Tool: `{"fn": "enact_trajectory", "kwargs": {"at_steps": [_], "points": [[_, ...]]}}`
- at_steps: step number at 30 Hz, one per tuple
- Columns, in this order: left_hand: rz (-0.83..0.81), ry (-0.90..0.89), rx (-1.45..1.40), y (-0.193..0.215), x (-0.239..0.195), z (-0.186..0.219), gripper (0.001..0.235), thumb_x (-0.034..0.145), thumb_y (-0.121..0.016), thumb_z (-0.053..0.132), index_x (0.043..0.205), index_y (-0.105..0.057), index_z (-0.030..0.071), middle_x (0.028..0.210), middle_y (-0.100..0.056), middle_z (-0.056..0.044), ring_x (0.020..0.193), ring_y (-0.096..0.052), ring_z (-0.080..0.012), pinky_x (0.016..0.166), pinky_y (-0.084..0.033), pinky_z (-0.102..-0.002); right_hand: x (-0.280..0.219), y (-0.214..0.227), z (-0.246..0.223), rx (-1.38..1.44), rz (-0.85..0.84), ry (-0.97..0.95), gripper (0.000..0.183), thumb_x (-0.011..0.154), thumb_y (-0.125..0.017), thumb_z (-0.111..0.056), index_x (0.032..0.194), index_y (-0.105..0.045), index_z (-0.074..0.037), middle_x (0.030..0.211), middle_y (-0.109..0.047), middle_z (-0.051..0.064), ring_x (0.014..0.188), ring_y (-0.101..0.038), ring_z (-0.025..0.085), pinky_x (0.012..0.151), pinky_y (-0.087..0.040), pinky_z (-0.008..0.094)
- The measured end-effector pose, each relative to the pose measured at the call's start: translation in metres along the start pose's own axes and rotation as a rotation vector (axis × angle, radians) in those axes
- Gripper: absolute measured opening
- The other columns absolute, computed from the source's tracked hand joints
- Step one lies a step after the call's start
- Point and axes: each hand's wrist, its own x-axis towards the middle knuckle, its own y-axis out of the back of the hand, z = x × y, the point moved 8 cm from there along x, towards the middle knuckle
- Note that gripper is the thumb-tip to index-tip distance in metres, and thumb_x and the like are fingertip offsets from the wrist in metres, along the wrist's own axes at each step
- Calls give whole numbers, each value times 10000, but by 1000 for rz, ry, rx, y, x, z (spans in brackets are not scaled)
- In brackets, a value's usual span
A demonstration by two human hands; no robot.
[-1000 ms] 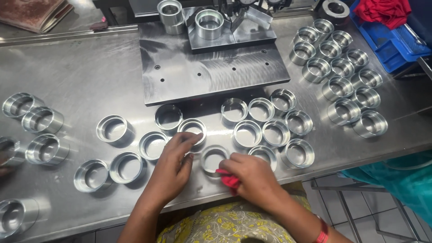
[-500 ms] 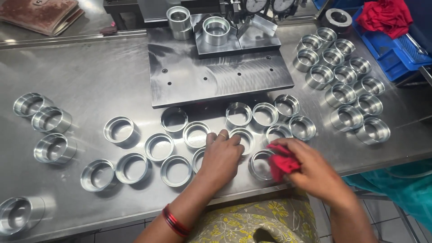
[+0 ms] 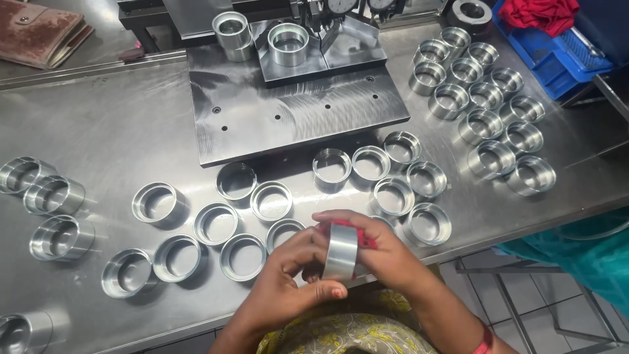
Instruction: Inspecting and cleaning small circular metal components using a rag and a dial gauge fixture.
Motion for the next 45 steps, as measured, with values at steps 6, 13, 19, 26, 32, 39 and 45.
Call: {"fn": "enact_trajectory", "kwargs": {"at_steps": [6, 13, 19, 26, 32, 39, 45], "points": [[-2, 124, -186, 0, 7, -3, 292, 789, -867, 243, 962, -729, 53, 1070, -628, 1, 1025, -655, -118, 872, -548, -258, -30, -44, -78, -883, 16, 777, 442, 817, -735, -82, 1248, -712, -177, 1325, -673, 126, 1240, -650, 247, 1059, -524, 363], [6, 172, 15, 7, -3, -16, 247, 744, -907, 177, 865, -775, 6, 930, -608, -27, 809, -540, -122, 708, -434, -317, -6, 10, 31, 82, -131, -193, 431, 948, -591, -29, 1370, -622, 51, 978, -646, 188, 729, -582, 199, 601, -462, 306], [-44, -90, -310, 18, -1, 15, 335, 994, -727, 186, 1286, -684, 29, 1217, -526, -61, 1240, -548, -168, 1147, -477, -367, -27, 33, -7, 345, -141, 8, 538, 823, -757, -34, 1310, -550, 67, 981, -671, 174, 750, -659, 181, 636, -552, 319], [29, -44, -39, 35, 15, 28, 543, 1003, -569, 82, 1539, -482, 86, 1407, -551, -128, 1358, -552, -246, 1152, -455, -416, -9, 26, -39, 176, -274, 172, 394, 837, -780, 3, 1204, -649, 62, 1032, -720, 154, 937, -710, 212, 844, -573, 349], [276, 101, 528, 72, -5, 0, 519, 941, -561, -3, 1451, -541, 92, 1417, -541, -126, 1317, -553, -274, 1064, -503, -384, 28, 11, -26, -922, 2, 356, 373, 670, -769, 0, 1027, -723, -100, 942, -760, 32, 880, -757, 173, 755, -560, 313], [439, 144, 784, 110, -35, -10, 441, 864, -628, -12, 1296, -657, 73, 1327, -596, -115, 1244, -596, -276, 975, -532, -393, 39, 2, -12, -1325, 50, 382, 409, 604, -758, 35, 986, -736, -112, 878, -701, 62, 883, -669, 305, 765, -506, 449], [432, 219, 892, 115, -34, -16, 499, 830, -629, -12, 1323, -635, 64, 1363, -578, -116, 1140, -620, -258, 975, -505, -431, 13, 43, -29, -1011, 198, 362, 527, 647, -694, 84, 1148, -714, -81, 980, -711, 77, 937, -709, 227, 801, -539, 341]]}}
